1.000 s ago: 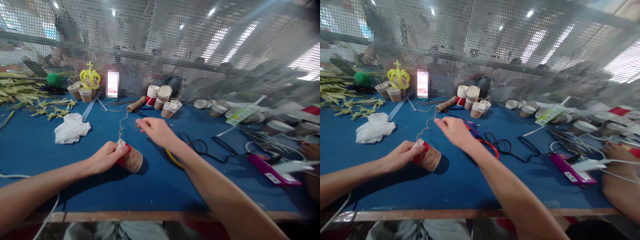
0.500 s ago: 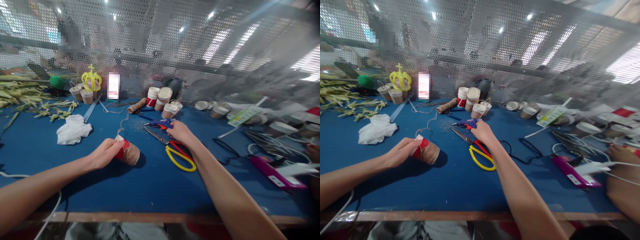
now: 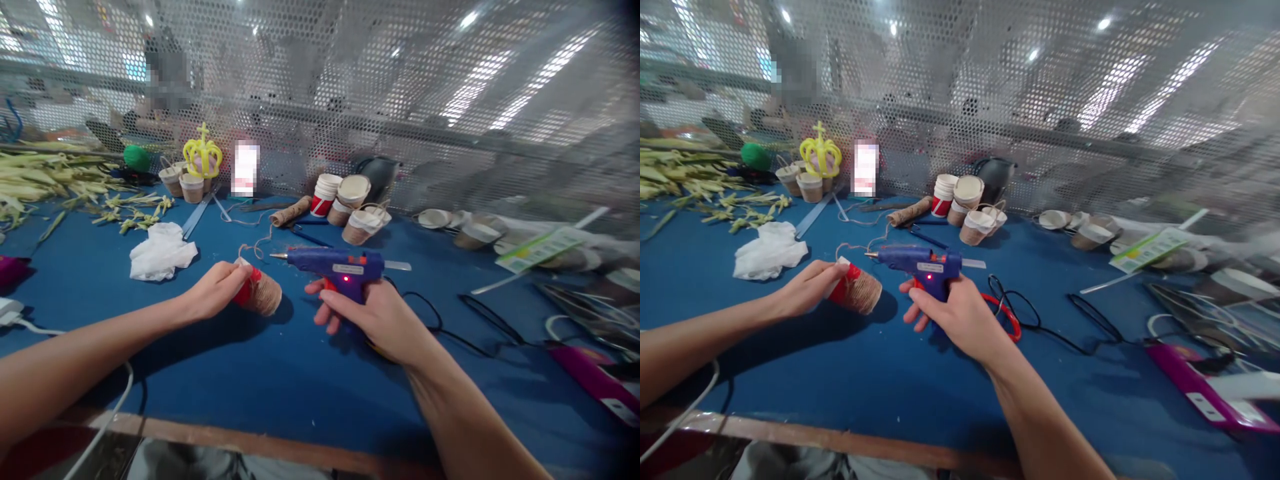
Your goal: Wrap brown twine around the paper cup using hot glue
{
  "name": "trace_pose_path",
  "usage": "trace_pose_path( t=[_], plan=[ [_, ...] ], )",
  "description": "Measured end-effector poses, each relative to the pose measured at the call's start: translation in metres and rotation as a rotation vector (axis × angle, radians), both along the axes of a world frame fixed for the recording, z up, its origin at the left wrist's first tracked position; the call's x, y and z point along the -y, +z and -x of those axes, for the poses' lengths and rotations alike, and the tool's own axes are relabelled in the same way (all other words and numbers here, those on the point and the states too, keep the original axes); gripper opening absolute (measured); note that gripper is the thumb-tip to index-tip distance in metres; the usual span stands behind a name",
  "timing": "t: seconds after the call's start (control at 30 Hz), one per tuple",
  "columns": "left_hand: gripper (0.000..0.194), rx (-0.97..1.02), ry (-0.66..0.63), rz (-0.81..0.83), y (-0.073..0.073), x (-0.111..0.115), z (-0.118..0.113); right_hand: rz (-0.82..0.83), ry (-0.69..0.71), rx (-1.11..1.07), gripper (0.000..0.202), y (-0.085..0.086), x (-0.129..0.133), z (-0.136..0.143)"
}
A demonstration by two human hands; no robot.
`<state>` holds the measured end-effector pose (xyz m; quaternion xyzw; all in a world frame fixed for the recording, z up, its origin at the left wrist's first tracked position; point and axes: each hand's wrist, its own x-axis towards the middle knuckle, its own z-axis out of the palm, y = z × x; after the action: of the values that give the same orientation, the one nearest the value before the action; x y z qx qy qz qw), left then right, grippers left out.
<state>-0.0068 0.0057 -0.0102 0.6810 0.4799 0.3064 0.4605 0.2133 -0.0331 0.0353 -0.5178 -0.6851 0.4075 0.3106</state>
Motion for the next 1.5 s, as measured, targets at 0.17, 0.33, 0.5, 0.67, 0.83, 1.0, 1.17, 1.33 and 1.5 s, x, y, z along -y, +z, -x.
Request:
trace_pose_path(
  t=[0.17,0.33,0.5,0.67,0.83,1.0,1.17,1.33,1.5],
  plan=[
    [0.037,0.016,-0.003,0.003,-0.001,-0.003,0.002,0.026,0.001,0.086,0.021,-0.004,0.007,0.006],
    [0.039,0.041,-0.026,0.037,0.004,0.0,0.0,-0.085,-0.087,0.219,0.021,-0.007,0.013,0.012],
    [0.039,0.066,-0.036,0.048,0.004,0.0,0.0,-0.214,-0.082,0.283,0.019,-0.011,0.015,0.013],
    [0.038,0.066,-0.03,0.051,0.003,-0.002,0.0,-0.314,-0.057,0.353,0.015,-0.013,0.015,0.011],
    [0.038,0.081,-0.037,0.055,0.004,-0.001,0.0,-0.3,-0.078,0.407,0.018,-0.014,0.016,0.011],
    [0.038,0.093,-0.042,0.057,0.004,-0.001,0.0,-0.319,-0.062,0.409,0.016,-0.013,0.016,0.011],
    [0.038,0.088,-0.052,0.065,0.005,-0.001,0.0,-0.315,-0.046,0.407,0.017,-0.01,0.016,0.012],
    [0.039,0.085,-0.073,0.072,0.006,-0.001,0.0,-0.39,0.006,0.457,0.021,-0.011,0.016,0.012],
    [0.041,0.056,-0.062,0.066,0.005,-0.002,0.0,-0.486,0.053,0.487,0.021,-0.012,0.014,0.009]
  ],
)
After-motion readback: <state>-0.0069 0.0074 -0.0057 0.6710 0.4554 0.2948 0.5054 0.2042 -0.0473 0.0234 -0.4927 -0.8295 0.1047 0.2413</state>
